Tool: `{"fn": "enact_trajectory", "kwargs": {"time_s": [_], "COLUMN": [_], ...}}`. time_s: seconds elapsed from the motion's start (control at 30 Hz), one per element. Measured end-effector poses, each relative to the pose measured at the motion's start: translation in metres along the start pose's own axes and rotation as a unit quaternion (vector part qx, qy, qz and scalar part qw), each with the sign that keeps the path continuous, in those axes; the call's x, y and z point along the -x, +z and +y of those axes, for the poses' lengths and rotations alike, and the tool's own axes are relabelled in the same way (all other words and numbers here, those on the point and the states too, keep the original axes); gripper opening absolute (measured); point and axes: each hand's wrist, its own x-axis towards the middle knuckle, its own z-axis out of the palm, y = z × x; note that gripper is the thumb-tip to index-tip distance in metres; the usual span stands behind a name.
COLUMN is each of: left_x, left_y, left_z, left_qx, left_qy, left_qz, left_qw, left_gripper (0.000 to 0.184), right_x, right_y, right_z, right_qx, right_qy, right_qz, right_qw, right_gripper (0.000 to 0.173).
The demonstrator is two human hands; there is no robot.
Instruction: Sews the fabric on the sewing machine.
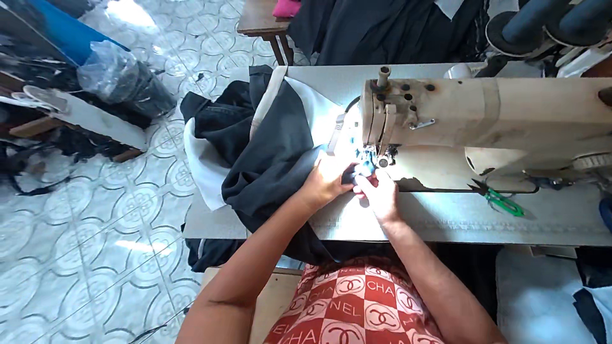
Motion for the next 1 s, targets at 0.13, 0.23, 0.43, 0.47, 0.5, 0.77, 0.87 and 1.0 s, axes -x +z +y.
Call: {"fn": "enact_trajectory", "kwargs": {"time_s": [0.13,0.23,0.43,0.47,0.5,0.77,0.87,1.0], "left_x": [0.009,0.017,0.027,0.028,0.028,0.023,0.018,0.021], "left_y": [-0.008,-0.001,0.005,0.005,0.005,0.006,0.008,0.003], "left_z": [0.006,0.006,0.012,0.015,0.018,0.023,0.024,0.023], "left_qx": [-0.044,-0.066,-0.148,-0.158,-0.168,-0.173,-0.18,-0.144], "left_qy": [0.163,0.205,0.158,0.147,0.138,0.124,0.121,0.152], "left_qz": [0.007,-0.001,0.001,0.001,0.0,-0.007,-0.028,-0.066], "left_qw": [0.986,0.977,0.976,0.976,0.976,0.977,0.976,0.976], "left_gripper": [0.021,0.015,0.017,0.018,0.019,0.028,0.032,0.03], "right_x": [0.041,0.053,0.049,0.048,0.048,0.051,0.05,0.054], "right_y": [-0.014,-0.03,-0.031,-0.03,-0.029,-0.035,-0.038,-0.034], "right_z": [-0.007,0.003,0.003,0.002,0.003,0.024,0.025,0.022], "right_qx": [-0.071,0.105,0.395,0.405,0.414,0.351,0.327,0.415], "right_qy": [0.06,-0.015,-0.146,-0.143,-0.143,-0.237,-0.221,-0.245], "right_qz": [-0.017,-0.032,-0.03,-0.036,-0.039,0.003,0.0,-0.011], "right_qw": [0.996,0.994,0.907,0.903,0.898,0.906,0.919,0.876], "right_gripper": [0.038,0.032,0.021,0.022,0.022,0.018,0.018,0.02]}}
